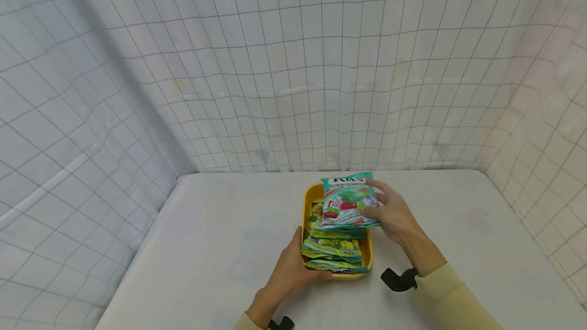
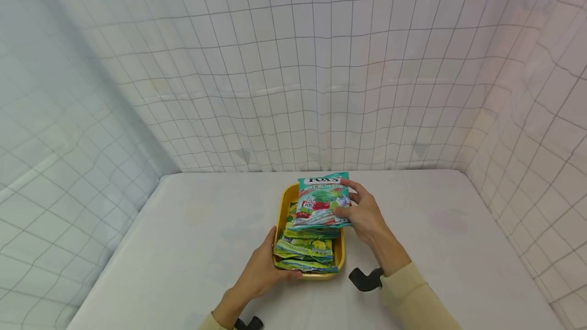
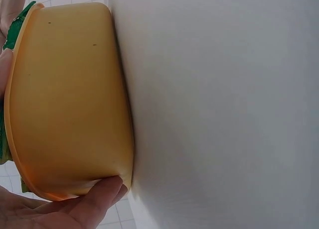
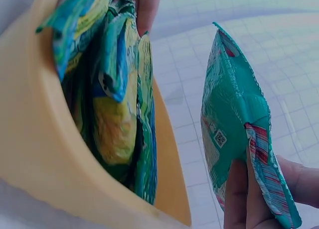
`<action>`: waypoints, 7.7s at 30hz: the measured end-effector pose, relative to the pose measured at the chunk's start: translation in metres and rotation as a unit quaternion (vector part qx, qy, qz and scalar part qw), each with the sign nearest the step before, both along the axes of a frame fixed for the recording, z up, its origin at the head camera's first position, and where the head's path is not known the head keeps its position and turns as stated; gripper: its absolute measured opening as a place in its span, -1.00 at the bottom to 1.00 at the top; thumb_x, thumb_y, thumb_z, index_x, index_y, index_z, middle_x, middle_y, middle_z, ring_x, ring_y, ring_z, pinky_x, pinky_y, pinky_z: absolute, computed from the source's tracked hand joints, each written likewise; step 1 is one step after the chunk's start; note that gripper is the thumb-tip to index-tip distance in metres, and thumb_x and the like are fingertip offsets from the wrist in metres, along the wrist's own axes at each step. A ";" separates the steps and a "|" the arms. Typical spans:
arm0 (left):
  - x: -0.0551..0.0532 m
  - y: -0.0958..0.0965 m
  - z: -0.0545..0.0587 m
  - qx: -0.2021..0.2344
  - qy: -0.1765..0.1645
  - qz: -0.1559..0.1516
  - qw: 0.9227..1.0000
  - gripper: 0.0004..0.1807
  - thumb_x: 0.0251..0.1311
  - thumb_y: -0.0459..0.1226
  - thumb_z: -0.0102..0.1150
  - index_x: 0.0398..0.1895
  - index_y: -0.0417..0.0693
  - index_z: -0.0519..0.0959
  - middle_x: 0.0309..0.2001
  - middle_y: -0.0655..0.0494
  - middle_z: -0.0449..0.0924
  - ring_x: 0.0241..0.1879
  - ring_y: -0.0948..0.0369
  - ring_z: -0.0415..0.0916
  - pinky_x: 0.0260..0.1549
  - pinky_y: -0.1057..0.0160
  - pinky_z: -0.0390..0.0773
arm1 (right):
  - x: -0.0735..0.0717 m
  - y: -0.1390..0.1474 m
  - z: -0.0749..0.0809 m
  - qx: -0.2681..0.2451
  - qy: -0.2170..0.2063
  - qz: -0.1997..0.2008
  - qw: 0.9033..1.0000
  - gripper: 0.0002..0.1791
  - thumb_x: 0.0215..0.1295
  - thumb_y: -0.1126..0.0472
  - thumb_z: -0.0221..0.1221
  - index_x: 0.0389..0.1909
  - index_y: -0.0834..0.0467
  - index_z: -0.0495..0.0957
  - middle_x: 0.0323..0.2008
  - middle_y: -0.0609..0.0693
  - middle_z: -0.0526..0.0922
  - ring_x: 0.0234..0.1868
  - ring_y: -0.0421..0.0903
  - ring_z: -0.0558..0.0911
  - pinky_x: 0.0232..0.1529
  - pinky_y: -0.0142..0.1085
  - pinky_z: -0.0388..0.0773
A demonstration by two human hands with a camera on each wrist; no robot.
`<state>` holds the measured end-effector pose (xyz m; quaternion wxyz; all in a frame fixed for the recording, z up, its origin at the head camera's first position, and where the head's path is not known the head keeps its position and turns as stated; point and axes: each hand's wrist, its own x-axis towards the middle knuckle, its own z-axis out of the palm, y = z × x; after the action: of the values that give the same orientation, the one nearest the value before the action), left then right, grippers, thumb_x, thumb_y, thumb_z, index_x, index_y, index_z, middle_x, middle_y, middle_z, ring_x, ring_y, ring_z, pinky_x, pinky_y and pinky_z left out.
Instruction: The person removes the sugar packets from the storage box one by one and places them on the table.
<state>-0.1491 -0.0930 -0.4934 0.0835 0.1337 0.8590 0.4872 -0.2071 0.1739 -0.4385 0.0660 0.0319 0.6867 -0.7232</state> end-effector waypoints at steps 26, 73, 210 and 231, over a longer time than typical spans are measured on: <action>-0.001 0.001 -0.002 0.006 0.000 0.001 1.000 0.44 -0.18 0.08 0.68 0.64 -0.16 -0.11 0.43 -0.07 0.32 0.35 -0.01 0.35 0.29 -0.13 0.35 | 0.005 0.059 -0.002 -0.015 0.008 -0.015 1.000 -0.04 0.33 0.59 0.13 0.64 0.08 -0.07 0.49 0.35 0.12 0.01 -0.08 0.63 -0.04 -0.23 0.66; -0.003 0.000 -0.005 0.004 0.013 -0.007 1.000 0.41 -0.18 0.14 0.64 0.63 -0.11 -0.07 0.37 0.03 0.39 0.31 0.05 0.39 0.26 -0.11 0.38 | -0.008 0.096 -0.064 0.024 -0.054 -0.071 0.996 -0.03 0.30 0.59 0.12 0.64 -0.01 0.01 0.48 0.30 0.14 -0.08 -0.17 0.60 -0.17 -0.28 0.63; 0.001 0.000 -0.007 0.038 0.013 -0.009 0.999 0.31 -0.15 0.09 0.65 0.60 -0.01 0.01 0.26 0.19 0.46 0.23 0.16 0.44 0.23 -0.07 0.40 | 0.006 -0.004 -0.003 0.175 0.078 0.033 0.981 0.08 0.26 0.07 0.43 0.63 0.12 -0.04 0.50 0.28 0.21 0.35 0.32 0.42 0.17 0.17 0.50; 0.002 0.002 -0.004 0.030 0.004 -0.004 1.000 0.42 -0.13 0.10 0.64 0.64 -0.13 -0.13 0.42 -0.01 0.33 0.33 0.04 0.37 0.28 -0.11 0.36 | -0.001 -0.029 -0.011 0.227 0.074 0.063 0.969 0.12 0.27 0.05 0.42 0.64 0.11 -0.12 0.59 0.25 -0.02 0.47 0.37 0.19 0.26 0.27 0.35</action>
<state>-0.1467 -0.0914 -0.4976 0.0784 0.1413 0.8436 0.5120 -0.2080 0.1448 -0.4497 0.0517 -0.0505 0.8365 -0.5432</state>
